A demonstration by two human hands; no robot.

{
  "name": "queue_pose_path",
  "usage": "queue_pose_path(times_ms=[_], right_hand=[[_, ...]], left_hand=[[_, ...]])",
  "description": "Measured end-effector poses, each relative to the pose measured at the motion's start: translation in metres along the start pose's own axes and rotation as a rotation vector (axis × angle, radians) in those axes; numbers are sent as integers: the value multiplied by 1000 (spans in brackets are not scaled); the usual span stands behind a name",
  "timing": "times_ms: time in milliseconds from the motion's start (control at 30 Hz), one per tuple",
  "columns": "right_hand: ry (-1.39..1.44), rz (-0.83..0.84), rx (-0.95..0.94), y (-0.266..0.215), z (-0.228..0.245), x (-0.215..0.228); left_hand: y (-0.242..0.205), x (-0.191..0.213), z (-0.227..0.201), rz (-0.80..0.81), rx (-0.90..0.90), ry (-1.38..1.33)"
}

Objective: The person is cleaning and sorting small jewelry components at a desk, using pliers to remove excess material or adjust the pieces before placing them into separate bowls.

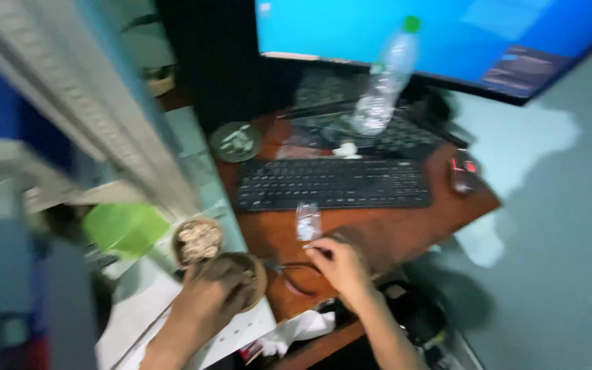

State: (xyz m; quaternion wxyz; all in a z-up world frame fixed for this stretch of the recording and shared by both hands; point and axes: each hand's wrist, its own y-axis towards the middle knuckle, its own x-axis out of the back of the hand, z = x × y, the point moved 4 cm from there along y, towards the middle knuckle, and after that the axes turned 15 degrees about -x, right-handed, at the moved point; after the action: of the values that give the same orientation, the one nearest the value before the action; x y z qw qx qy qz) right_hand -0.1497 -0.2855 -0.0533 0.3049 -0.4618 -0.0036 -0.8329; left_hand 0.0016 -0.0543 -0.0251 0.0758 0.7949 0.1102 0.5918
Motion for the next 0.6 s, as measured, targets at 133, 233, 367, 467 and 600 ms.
queue_pose_path(times_ms=[133, 233, 367, 467, 600], right_hand=[[-10, -162, 154, 2, -3, -3], [-17, -291, 262, 6, -7, -12], [-73, -267, 333, 3, -3, -5], [48, -233, 399, -4, -5, 1], [266, -225, 375, -2, -14, 1]], left_hand=[[1, -16, 15, -10, -69, 51], [-5, -23, 27, 169, 106, -67], [-9, -15, 24, 98, 87, -175], [-10, -1, 19, 3, 90, -275], [-12, 11, 12, 106, 387, -409]])
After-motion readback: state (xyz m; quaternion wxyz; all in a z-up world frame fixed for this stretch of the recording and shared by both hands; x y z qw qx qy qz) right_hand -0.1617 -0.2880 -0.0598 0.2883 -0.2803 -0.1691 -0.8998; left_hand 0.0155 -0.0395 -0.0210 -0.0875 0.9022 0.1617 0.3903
